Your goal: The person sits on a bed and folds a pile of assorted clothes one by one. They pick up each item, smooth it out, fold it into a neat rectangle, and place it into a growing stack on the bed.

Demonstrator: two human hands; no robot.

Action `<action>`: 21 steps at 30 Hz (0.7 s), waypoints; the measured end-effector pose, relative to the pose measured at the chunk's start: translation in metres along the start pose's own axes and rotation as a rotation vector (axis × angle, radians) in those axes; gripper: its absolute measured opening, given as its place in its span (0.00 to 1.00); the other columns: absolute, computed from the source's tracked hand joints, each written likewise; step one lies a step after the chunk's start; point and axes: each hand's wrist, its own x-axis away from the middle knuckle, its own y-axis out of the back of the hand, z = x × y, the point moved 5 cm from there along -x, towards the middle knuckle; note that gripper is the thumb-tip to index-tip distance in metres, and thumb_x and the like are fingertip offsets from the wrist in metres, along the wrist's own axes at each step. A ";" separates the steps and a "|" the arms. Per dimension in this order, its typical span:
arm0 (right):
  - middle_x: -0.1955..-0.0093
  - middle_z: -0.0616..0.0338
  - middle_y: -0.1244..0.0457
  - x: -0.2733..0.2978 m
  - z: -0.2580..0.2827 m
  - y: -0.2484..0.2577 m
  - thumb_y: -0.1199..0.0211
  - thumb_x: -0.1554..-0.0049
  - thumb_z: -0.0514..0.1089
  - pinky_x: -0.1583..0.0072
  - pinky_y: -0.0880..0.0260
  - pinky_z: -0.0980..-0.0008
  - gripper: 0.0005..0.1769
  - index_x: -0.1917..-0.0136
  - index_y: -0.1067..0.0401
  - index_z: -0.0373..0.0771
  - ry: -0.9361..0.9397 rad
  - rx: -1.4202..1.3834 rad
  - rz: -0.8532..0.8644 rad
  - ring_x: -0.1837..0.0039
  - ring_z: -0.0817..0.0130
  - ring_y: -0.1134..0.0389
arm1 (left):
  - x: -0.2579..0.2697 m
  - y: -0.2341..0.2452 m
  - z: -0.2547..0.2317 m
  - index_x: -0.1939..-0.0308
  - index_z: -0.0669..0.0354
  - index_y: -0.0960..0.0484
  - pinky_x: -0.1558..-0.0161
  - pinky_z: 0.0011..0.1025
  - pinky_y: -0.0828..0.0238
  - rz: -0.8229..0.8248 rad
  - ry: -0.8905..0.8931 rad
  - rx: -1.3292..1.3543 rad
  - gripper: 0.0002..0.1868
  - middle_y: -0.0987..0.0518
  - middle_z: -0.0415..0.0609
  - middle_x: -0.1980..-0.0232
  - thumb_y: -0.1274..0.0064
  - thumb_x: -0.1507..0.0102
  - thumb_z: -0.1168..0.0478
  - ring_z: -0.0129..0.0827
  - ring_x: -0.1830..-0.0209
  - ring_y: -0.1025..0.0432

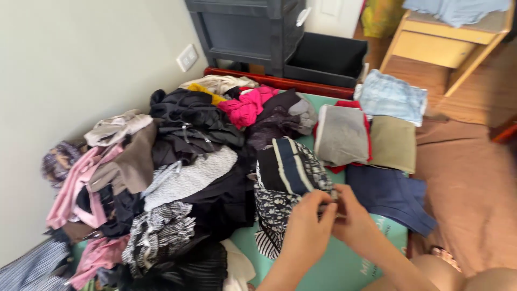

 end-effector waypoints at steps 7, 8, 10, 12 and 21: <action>0.52 0.59 0.32 0.016 0.010 0.076 0.43 0.46 0.30 0.55 0.29 0.63 0.22 0.37 0.33 0.39 -0.098 -0.706 -0.388 0.53 0.66 0.31 | 0.043 -0.021 -0.035 0.39 0.64 0.26 0.44 0.43 0.33 -0.327 -0.435 -0.227 0.32 0.22 0.59 0.41 0.39 0.47 0.62 0.51 0.43 0.27; 0.51 0.60 0.31 0.019 0.016 0.084 0.44 0.46 0.30 0.52 0.28 0.64 0.23 0.37 0.32 0.39 -0.095 -0.809 -0.395 0.51 0.68 0.30 | 0.053 -0.024 -0.033 0.36 0.64 0.29 0.45 0.47 0.38 -0.444 -0.513 -0.438 0.40 0.24 0.61 0.41 0.36 0.52 0.59 0.55 0.42 0.30; 0.49 0.63 0.31 0.024 0.027 0.094 0.44 0.47 0.31 0.49 0.27 0.64 0.23 0.38 0.31 0.41 -0.108 -0.933 -0.401 0.49 0.70 0.29 | 0.053 -0.034 -0.011 0.33 0.68 0.32 0.42 0.49 0.39 -0.455 -0.431 -0.506 0.50 0.24 0.64 0.40 0.34 0.57 0.54 0.57 0.42 0.30; 0.49 0.63 0.30 0.030 0.031 0.098 0.43 0.48 0.32 0.48 0.27 0.61 0.22 0.40 0.31 0.44 -0.145 -0.975 -0.408 0.49 0.68 0.28 | 0.044 -0.040 0.021 0.31 0.65 0.32 0.43 0.47 0.37 -0.313 -0.232 -0.465 0.48 0.24 0.63 0.43 0.35 0.56 0.57 0.56 0.44 0.29; 0.55 0.42 0.30 0.076 0.012 0.193 0.34 0.45 0.29 0.47 0.26 0.52 0.24 0.36 0.30 0.44 -0.486 0.447 -0.595 0.49 0.46 0.27 | -0.003 0.010 -0.012 0.47 0.54 0.20 0.51 0.41 0.28 0.247 -0.314 -0.226 0.18 0.21 0.51 0.54 0.49 0.40 0.72 0.49 0.52 0.25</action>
